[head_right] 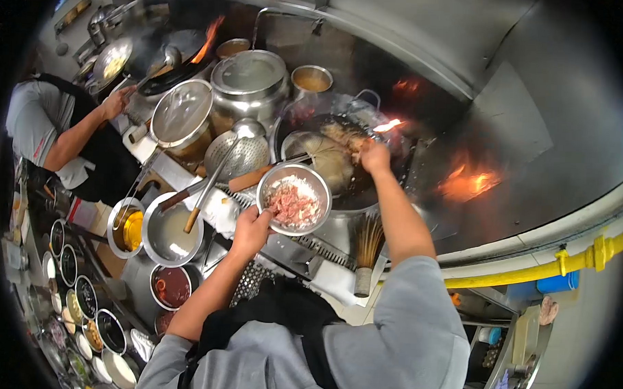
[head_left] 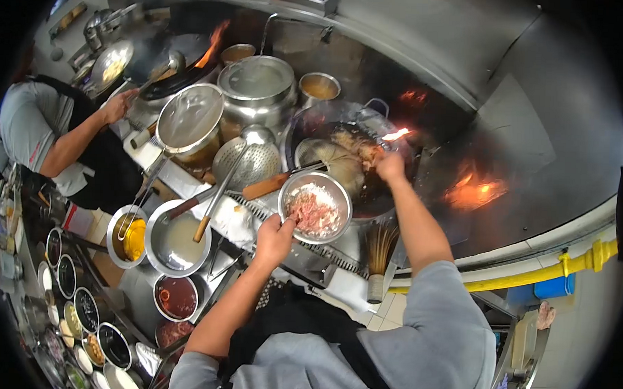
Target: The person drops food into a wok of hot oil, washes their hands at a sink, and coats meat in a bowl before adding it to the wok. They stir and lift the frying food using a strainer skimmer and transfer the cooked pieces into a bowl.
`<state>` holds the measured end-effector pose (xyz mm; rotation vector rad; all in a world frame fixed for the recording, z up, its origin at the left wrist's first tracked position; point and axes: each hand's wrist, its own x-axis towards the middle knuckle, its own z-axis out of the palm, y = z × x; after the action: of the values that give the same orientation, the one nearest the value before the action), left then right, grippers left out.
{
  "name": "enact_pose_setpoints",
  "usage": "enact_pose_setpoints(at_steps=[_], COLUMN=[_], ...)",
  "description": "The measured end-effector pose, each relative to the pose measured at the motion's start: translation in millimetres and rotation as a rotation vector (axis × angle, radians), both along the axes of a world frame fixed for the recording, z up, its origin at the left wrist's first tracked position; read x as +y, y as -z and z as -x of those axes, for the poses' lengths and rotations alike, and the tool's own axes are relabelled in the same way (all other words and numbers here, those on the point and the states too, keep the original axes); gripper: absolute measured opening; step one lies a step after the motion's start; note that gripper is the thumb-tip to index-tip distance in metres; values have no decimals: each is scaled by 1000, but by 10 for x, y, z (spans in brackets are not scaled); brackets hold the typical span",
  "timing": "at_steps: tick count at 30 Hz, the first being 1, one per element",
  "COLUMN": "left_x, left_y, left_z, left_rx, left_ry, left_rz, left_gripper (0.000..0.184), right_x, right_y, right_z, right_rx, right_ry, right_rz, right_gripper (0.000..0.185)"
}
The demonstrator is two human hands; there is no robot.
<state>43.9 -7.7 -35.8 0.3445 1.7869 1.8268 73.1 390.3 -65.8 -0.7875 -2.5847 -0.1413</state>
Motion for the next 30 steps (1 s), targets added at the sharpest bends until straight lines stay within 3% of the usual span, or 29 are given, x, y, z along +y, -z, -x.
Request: enact_pose_setpoints(at_steps=[2, 4, 6, 8, 10, 12, 14, 16, 17, 22, 26, 27, 28, 30], left_x=[-71, -23, 92, 177, 216, 218, 280, 337, 352, 201, 77, 51, 21, 30], left_y=[-35, -47, -113, -157, -223, -270, -275, -141, -57, 21, 92, 73, 48, -135], left_z=[42, 55, 16, -69, -73, -54, -68, -38, -17, 7, 18, 25, 27, -7], left_rx=[113, 231, 276, 309, 107, 106, -2, 20, 37, 7, 28, 39, 49, 14], left_ry=[24, 25, 43, 54, 89, 164, 181, 177, 166, 84, 97, 100, 108, 118], left_rz=[96, 84, 24, -38, -52, -24, -67, -32, 10, 55, 57, 58, 58, 54], left_gripper=[30, 27, 26, 24, 22, 22, 24, 24, 25, 25, 26, 26, 27, 26], right_x=[-722, -1474, -2143, -2371, -2187, -2065, -1805, -1496, -1378, -491, -167, -129, -304, -1190], right_y=[-994, -1379, -1417, -1281, -1413, -1780, -1909, -1989, -2017, -900, -354, -411, -679, -1575], right_z=[-3, -95, -304, -357, -341, -458, -493, -548, -560, -358, -160, -141, -116, -184], right_rx=[97, 45, 22, -201, -110, 95, 188, 213, 183, 195, 105, 65, 84, -126], right_ry=[-100, -353, -725, -678, -664, -537, -378, -318, -208, -47, 69, -19, -38, -133], right_rz=[743, 693, 573, 199, 90, 496, 713, 744, 894, 1153, 985, 651, 582, 704], right_gripper=[13, 17, 25, 27, 21, 17, 13, 14, 10, 8, 15, 19, 16, 20])
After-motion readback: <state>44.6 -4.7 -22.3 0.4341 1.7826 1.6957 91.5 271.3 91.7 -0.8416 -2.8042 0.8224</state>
